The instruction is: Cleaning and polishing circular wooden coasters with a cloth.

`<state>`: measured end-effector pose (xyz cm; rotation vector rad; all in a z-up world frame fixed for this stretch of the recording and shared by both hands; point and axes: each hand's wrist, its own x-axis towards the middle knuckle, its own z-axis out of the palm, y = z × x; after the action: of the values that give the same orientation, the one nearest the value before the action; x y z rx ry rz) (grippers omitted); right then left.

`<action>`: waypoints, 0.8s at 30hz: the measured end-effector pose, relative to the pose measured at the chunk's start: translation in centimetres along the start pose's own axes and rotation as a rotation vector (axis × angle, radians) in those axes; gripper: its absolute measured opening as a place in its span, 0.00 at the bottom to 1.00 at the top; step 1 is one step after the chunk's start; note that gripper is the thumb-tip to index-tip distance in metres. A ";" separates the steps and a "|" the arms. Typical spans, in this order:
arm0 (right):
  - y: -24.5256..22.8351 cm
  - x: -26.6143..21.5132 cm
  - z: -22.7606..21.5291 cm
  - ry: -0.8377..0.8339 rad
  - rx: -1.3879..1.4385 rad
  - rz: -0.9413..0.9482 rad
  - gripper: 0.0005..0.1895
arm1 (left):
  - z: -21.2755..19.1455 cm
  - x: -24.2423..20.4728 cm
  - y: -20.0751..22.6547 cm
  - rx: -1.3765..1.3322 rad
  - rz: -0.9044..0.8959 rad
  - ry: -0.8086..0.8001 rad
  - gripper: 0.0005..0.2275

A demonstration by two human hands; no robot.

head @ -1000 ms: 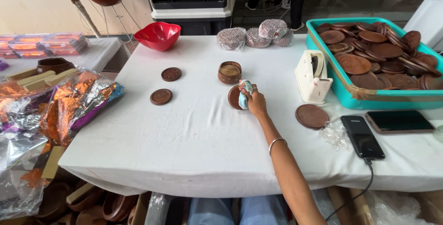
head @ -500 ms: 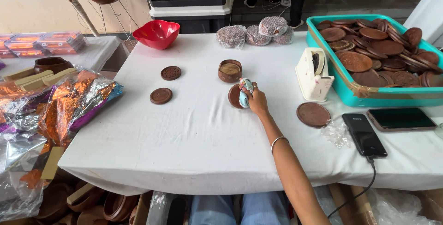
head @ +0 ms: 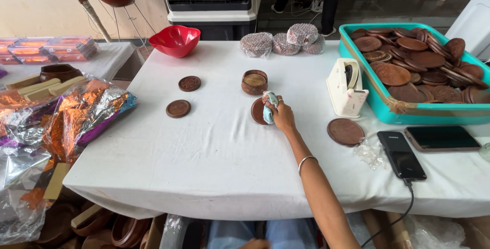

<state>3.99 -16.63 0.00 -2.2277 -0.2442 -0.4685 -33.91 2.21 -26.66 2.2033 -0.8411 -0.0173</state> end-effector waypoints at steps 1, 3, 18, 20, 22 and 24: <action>-0.2 0.0 -0.1 0.003 0.001 -0.003 0.29 | -0.7 0.5 -0.6 -0.008 0.004 -0.005 0.04; -0.5 -0.1 -0.2 -0.025 -0.009 0.038 0.29 | -2.0 1.4 -1.8 -0.025 0.012 -0.015 0.04; -4.0 -0.7 -1.9 0.302 0.463 -0.033 0.17 | -32.6 33.7 5.4 0.075 0.082 0.668 0.31; -4.2 -0.9 -2.1 0.318 0.615 0.071 0.19 | -31.8 35.9 2.2 -0.344 -0.150 0.466 0.28; -3.5 -0.9 -2.1 0.329 0.758 0.168 0.20 | -30.2 37.4 -0.3 -0.759 -0.376 0.249 0.26; -2.4 0.1 -1.8 0.555 0.399 -0.077 0.16 | -28.8 38.8 -2.1 -0.803 -0.244 0.314 0.25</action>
<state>2.87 -16.48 2.79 -1.6327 -0.1141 -0.9644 5.18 -0.22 1.65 1.4762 -0.2971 -0.1055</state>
